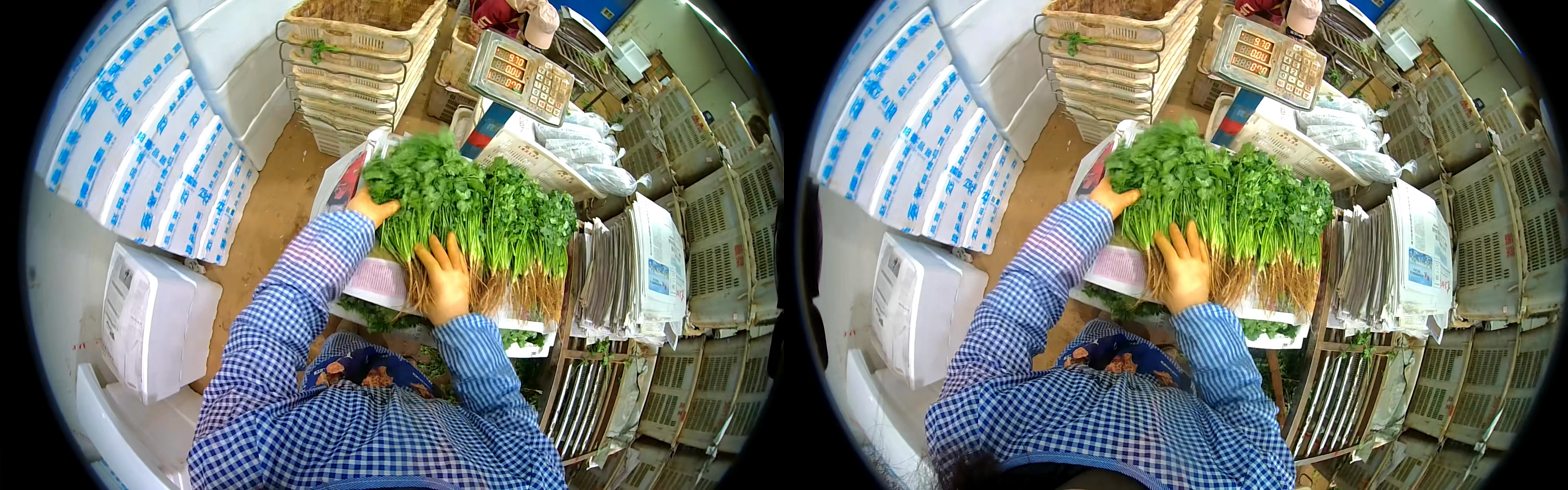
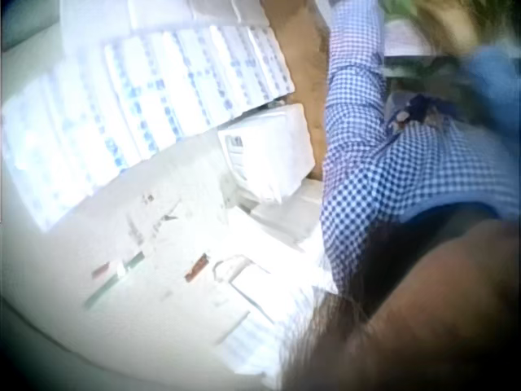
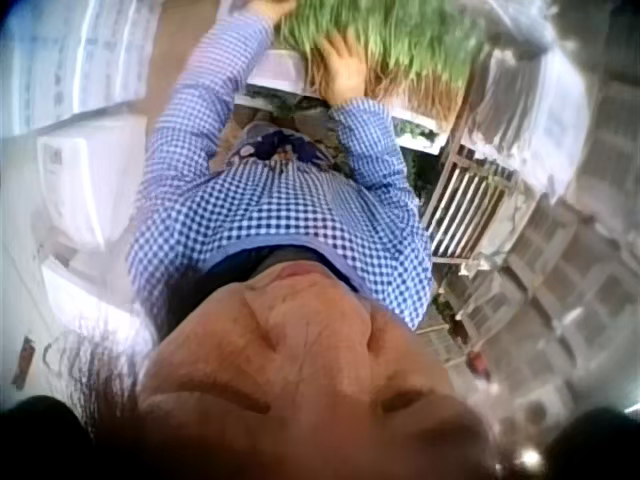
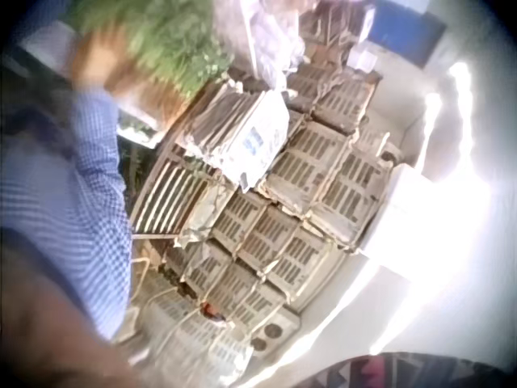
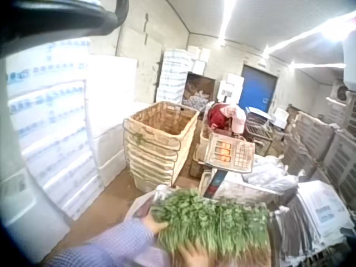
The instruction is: The person picks up bunches of green herbs from a large plastic crate, arranges them into bundles, and places them onto sheets of newspaper. They use a digital scale to weigh the bundles and organize them into stacks on the workspace.
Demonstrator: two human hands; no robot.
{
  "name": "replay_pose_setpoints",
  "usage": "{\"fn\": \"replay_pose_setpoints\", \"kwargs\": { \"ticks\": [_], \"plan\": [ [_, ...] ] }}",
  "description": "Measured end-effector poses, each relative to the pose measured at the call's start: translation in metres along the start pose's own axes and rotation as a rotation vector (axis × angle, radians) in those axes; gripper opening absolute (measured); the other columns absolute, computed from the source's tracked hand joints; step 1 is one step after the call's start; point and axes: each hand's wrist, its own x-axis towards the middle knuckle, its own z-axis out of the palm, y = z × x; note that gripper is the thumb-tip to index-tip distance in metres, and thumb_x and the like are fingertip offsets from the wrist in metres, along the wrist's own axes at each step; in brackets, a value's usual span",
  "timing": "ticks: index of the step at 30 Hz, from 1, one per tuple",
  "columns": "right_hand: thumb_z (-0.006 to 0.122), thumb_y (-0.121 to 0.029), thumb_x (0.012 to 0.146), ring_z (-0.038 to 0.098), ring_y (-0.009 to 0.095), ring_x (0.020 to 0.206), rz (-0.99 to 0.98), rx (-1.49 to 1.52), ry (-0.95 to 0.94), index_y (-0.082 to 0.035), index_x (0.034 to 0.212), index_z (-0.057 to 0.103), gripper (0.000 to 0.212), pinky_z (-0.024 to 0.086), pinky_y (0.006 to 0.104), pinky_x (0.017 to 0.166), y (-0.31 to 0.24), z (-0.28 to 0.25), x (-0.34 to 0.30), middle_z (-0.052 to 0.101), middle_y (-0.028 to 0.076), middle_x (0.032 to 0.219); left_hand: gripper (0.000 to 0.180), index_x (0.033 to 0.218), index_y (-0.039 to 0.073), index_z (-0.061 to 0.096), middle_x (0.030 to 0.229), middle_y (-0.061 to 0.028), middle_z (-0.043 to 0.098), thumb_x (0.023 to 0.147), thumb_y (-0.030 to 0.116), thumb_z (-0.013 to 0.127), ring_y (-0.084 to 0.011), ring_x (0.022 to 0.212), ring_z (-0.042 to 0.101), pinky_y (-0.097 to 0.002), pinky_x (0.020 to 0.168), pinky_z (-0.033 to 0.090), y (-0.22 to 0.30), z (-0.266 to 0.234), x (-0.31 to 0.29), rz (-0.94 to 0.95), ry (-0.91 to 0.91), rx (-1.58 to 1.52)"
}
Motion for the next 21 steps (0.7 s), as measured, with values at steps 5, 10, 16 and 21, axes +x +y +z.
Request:
{"fn": "replay_pose_setpoints", "kwargs": {
  "ticks": [5,10,16,21],
  "plan": [
    [0.078,-0.004,0.07,0.046,0.039,0.134,0.212,0.09,-0.008,-0.008,0.131,0.059,0.063,0.038,0.0476,0.113,-0.017,-0.035,-0.027,0.057,0.018,0.136,0.077,0.142,-0.007,0.037,0.134,-0.0203,0.057,0.085,0.026,0.077,-0.0303,0.123,0.056,-0.036,0.109,0.043,0.013,-0.014,0.0,-0.154,-0.14,-0.218],
    [0.069,-0.004,0.082,0.06,0.039,0.118,0.204,0.279,0.144,0.002,0.123,0.062,0.042,0.047,0.0476,0.104,-0.028,-0.031,-0.049,0.065,0.021,0.121,0.079,0.142,-0.008,0.038,0.136,-0.0233,0.056,0.085,0.03,0.077,-0.0339,0.126,0.055,-0.0362,0.109,0.041,0.039,-0.006,0.021,-0.065,-0.19,-0.015],
    [0.069,-0.002,0.082,0.064,0.039,0.111,0.206,0.345,0.138,0.001,0.125,0.06,0.044,0.051,0.0444,0.097,-0.041,-0.033,-0.049,0.066,0.023,0.118,0.083,0.141,-0.008,0.04,0.135,-0.0246,0.057,0.083,0.04,0.077,-0.0349,0.125,0.055,-0.0367,0.108,0.042,0.025,-0.041,0.025,0.014,-0.302,0.027],
    [0.069,0.002,0.08,0.065,0.039,0.108,0.264,0.259,0.213,0.002,0.122,0.062,0.043,0.052,0.0442,0.091,-0.035,-0.049,-0.065,0.067,0.023,0.116,0.057,0.125,-0.009,0.057,0.119,-0.0234,0.067,0.088,0.032,0.074,-0.0332,0.11,0.064,-0.038,0.098,0.049,0.039,-0.081,0.005,-0.066,-0.323,0.081]
  ]
}}
